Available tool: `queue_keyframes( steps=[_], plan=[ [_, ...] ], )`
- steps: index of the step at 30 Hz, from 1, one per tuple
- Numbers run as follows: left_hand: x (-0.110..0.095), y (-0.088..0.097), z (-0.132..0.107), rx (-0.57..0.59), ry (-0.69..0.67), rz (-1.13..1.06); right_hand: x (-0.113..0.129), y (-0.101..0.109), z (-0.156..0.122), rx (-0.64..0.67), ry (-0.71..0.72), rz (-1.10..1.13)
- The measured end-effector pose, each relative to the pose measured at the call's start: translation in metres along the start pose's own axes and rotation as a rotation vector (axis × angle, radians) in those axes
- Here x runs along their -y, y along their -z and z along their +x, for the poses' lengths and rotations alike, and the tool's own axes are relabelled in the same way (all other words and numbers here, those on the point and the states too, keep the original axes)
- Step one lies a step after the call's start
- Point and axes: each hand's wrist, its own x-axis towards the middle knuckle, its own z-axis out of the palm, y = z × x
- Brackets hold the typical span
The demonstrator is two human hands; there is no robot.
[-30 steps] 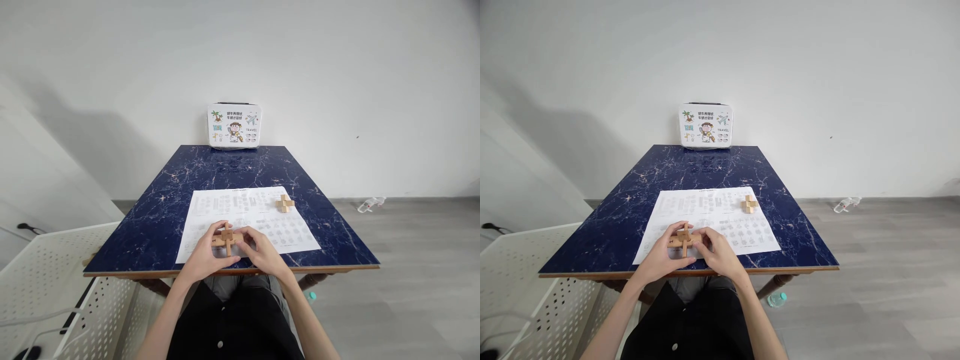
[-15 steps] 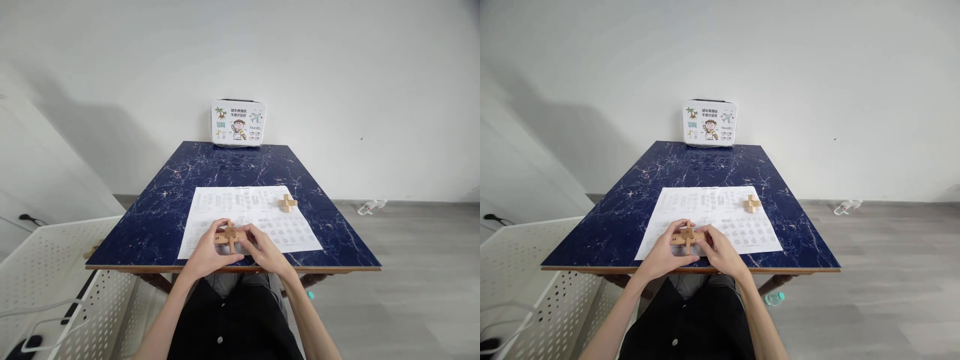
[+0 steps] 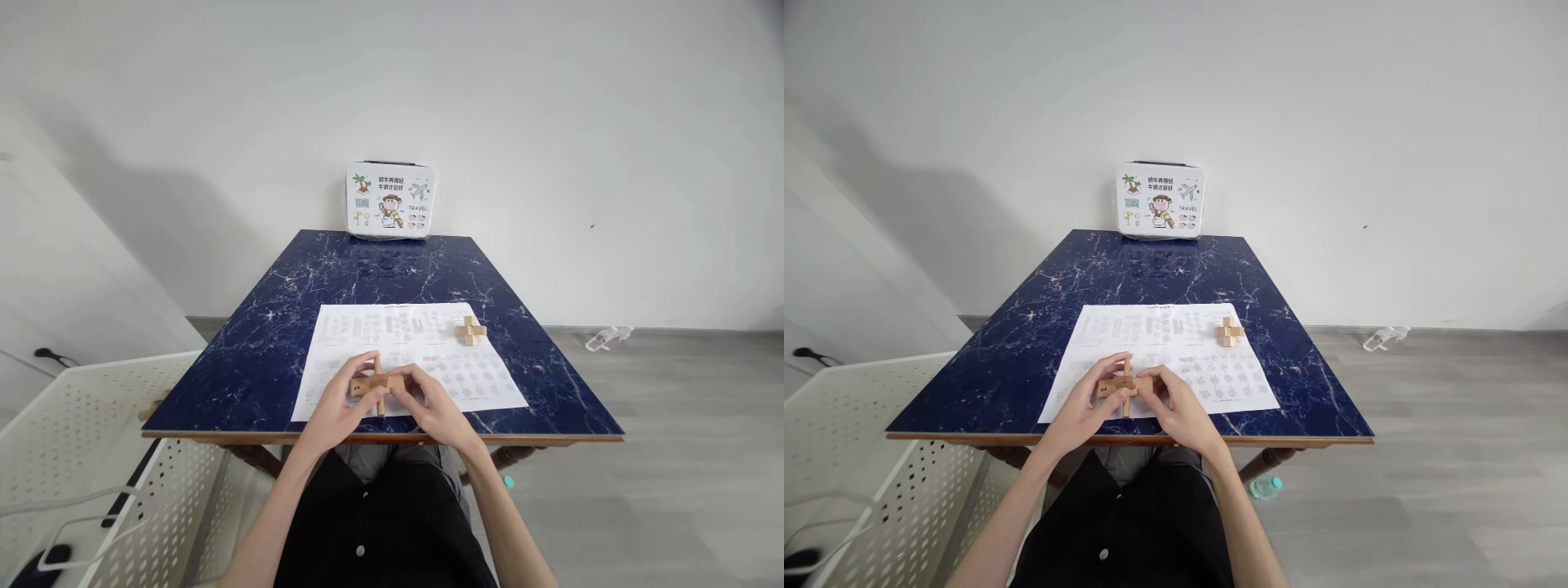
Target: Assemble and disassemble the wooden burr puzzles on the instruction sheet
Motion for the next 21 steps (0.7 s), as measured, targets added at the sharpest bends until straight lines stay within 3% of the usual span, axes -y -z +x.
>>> queue_keyframes(
  steps=[3,10,21],
  plan=[
    [0.0022,0.0001,0.0013,-0.084,-0.069,0.058,0.0009,-0.0012,-0.0003,-0.008,0.000,-0.001],
    [0.0035,-0.0012,0.0014,-0.162,-0.126,0.094,0.0004,-0.0049,-0.0012,-0.076,0.024,-0.031],
    [0.0096,-0.0035,0.0035,-0.200,-0.178,0.119,-0.0023,-0.0085,0.0012,-0.078,0.043,-0.045]
  ],
)
